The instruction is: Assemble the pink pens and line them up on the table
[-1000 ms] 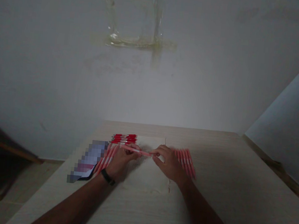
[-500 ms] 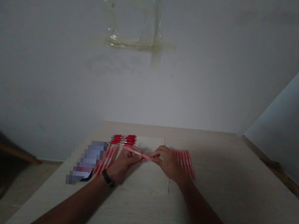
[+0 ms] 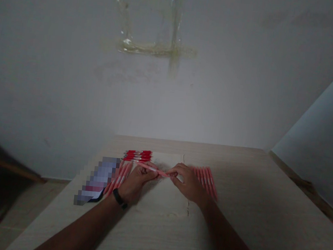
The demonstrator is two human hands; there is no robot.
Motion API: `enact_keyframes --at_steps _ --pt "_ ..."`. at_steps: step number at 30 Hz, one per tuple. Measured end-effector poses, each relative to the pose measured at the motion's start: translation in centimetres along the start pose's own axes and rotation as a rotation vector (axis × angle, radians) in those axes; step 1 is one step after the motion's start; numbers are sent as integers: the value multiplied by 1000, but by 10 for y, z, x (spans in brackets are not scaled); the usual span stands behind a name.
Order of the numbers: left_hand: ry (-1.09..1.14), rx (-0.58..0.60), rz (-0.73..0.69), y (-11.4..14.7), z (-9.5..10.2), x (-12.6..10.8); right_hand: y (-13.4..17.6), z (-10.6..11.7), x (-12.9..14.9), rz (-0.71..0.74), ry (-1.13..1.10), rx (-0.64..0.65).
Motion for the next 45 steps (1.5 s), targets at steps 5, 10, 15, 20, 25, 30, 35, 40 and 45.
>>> enact_keyframes --at_steps 5,10,15,20,25,30,35,40,45 --pt "6 -21 2 1 -1 0 0 -5 -5 -35 1 5" --pt "6 -3 17 3 -5 0 1 -6 -7 -92 -10 -2" --pt "-14 -7 -26 4 -5 2 1 -13 0 -94 -23 13" --pt "-21 -171 -6 0 8 -1 -1 -5 -9 -187 -68 -89" --pt "-146 -129 -69 -4 9 -11 -1 8 -17 -264 -301 -181" --pt "-390 114 -62 2 -4 -7 -4 -6 -18 -218 -440 -156" --pt "-987 329 -313 7 -6 -13 -3 -3 -27 -248 -247 -239" --pt "-1231 453 -251 11 2 4 -3 0 -30 -285 -52 -239" --pt "-1293 484 -205 13 3 9 -3 -1 -28 -273 1 -238"
Point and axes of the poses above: each hand's wrist, its own y-axis away from the middle knuckle, its own z-axis out of the back of the hand, x = y × z, the point moved 5 cm from there along -y, towards the middle knuckle, and after that the axes turned 12 degrees about -z, right-handed, at the moved point
